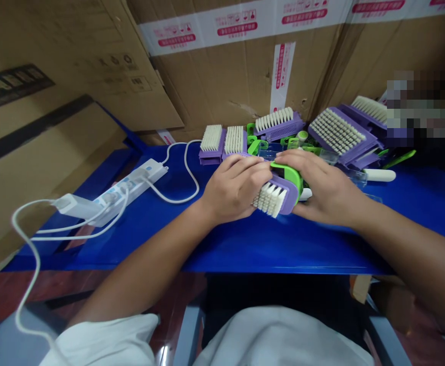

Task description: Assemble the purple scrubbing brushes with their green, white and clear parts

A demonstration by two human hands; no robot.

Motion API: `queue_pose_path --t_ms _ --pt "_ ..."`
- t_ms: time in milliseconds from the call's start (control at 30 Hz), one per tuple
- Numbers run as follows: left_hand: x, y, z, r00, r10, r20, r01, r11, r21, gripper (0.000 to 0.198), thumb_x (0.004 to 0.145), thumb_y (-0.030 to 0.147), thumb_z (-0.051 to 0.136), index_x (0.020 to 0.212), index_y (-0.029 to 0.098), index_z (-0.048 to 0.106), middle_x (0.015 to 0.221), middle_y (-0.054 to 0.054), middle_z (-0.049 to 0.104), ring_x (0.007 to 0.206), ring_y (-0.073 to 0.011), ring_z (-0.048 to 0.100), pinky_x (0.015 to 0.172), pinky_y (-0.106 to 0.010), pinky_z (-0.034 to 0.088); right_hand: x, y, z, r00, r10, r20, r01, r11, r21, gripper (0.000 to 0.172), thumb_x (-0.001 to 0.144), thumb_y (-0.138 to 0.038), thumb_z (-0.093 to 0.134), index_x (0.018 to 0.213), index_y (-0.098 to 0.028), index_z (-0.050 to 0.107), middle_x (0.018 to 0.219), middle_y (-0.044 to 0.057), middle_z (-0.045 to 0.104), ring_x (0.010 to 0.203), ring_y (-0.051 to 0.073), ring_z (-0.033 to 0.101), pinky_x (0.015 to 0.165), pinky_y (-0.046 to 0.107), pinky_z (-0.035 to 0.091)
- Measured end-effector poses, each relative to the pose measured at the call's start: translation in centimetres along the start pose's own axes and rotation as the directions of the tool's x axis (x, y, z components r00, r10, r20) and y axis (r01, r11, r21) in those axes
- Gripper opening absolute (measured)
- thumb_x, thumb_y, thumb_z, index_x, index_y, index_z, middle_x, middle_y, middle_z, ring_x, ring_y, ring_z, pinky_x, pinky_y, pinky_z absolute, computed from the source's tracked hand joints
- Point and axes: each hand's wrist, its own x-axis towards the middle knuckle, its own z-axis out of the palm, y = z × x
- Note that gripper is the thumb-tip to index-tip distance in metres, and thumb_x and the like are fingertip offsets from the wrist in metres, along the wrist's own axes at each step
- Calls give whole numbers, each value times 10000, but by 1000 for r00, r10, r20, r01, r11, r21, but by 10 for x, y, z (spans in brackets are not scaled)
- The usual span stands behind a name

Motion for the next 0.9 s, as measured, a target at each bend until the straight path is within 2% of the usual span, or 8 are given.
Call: queue_pose_path --t_ms 100,167,233,367,467,567,700,900 --pt "1 2 -1 999 42 -22 -41 999 27 379 980 186 631 1343 260 550 1338 -92 805 1316 -292 764 1077 -479 601 2 -1 -2 1000 -13 -16 14 1000 8 804 871 -318 828 1613 -312 519 1555 131 698 1411 421 694 1142 632 625" --pt "1 1 0 999 18 -39 -19 1000 -20 446 974 194 649 1395 271 523 1371 -95 796 1328 -292 762 1087 -490 609 5 -2 -5 997 -50 -62 53 997 48 802 861 -319 859 1597 -332 538 1499 118 727 1385 414 711 1168 638 609" --pt "-1 -1 0 994 -81 -67 73 990 -119 607 967 262 694 1517 290 439 1418 -107 776 1334 -303 759 1103 -517 613 7 -6 -8 987 -50 -153 70 989 130 795 839 -325 902 1561 -363 572 1442 108 740 1354 411 724 1158 634 618" --pt "-6 -10 -2 965 -243 -95 212 943 -257 790 970 505 752 1627 308 363 1473 -133 729 1344 -332 743 1121 -550 627 7 -16 -14 927 147 -345 7 913 407 871 758 -371 989 1537 -448 605 1501 76 661 1203 361 779 877 515 740" --pt "-6 -14 -7 964 -242 -108 208 943 -258 729 998 608 702 1583 267 432 1448 -140 736 1331 -332 742 1114 -553 642 3 -18 -14 936 188 -296 -21 872 489 856 758 -408 980 1528 -468 609 1487 61 657 1254 355 761 861 485 753" --pt "-4 -14 -7 969 -234 -81 209 947 -243 684 997 556 715 1558 251 470 1455 -124 749 1318 -314 752 1113 -527 656 1 -14 -10 966 73 -248 43 901 432 935 710 -370 1001 1540 -436 576 1490 97 657 1358 420 707 908 549 747" --pt "-3 -12 -1 982 -162 -99 134 961 -242 679 958 433 744 1559 223 508 1443 -132 764 1325 -305 759 1114 -497 657 5 -13 -6 980 33 -196 12 974 226 866 800 -308 933 1560 -419 534 1482 120 703 1380 447 699 1143 690 620" --pt "-4 -17 1 995 -97 -37 95 993 -65 686 919 296 678 1584 235 521 1431 -128 785 1292 -315 778 1066 -495 631 6 -6 -6 995 -12 -103 19 997 71 825 822 -355 897 1565 -334 539 1472 120 730 1349 418 730 1116 624 634"
